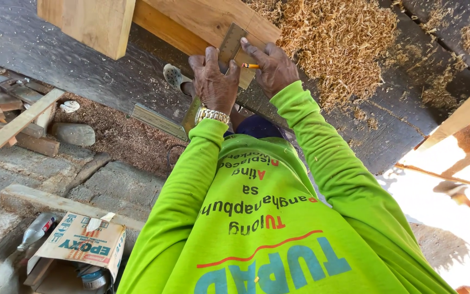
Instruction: Measuring and marking wooden planks using a square ruler and a pencil on a workbench.
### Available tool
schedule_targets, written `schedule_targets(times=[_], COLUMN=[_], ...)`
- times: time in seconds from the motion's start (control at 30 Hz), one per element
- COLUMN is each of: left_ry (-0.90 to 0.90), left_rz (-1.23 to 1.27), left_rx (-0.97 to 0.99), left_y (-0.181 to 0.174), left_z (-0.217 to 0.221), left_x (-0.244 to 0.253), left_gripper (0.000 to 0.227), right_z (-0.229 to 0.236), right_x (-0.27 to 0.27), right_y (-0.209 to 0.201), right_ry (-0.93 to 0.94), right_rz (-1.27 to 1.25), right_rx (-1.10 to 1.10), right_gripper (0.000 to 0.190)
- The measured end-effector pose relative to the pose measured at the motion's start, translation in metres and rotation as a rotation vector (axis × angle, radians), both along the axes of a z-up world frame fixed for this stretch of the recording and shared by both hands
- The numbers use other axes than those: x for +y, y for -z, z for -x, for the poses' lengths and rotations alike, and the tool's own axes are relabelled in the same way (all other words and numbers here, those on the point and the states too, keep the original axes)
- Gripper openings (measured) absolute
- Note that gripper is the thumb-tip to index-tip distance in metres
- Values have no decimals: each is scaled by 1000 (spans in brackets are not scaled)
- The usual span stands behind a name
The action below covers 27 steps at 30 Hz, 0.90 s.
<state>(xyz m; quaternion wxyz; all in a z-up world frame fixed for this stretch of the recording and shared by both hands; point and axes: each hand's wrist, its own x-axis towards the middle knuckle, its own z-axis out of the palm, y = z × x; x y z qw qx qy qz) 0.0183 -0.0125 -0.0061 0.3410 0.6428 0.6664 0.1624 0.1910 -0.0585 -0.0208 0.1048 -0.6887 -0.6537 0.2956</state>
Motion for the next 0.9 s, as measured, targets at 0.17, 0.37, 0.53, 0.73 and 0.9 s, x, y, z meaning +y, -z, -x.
schedule_targets(times=[0.17, 0.37, 0.53, 0.73, 0.9], left_ry=[-5, -16, -31, -47, 57], left_rz=[-17, -2, -13, 54, 127], left_rx=[9, -11, -23, -36, -51], left_y=[1, -3, -8, -14, -37], left_z=[-1, 0, -1, 11, 41], left_x=[0, 2, 2, 9, 12], left_gripper=[43, 43, 43, 45, 44], right_z=[2, -2, -7, -8, -14], right_x=[1, -3, -24, -39, -45], right_y=[-8, 4, -6, -36, -38], right_ry=[24, 30, 165, 335, 406], right_rz=[-18, -74, -402, -439, -453], right_rx=[22, 98, 304, 327, 257], right_gripper=[63, 52, 38, 36, 30])
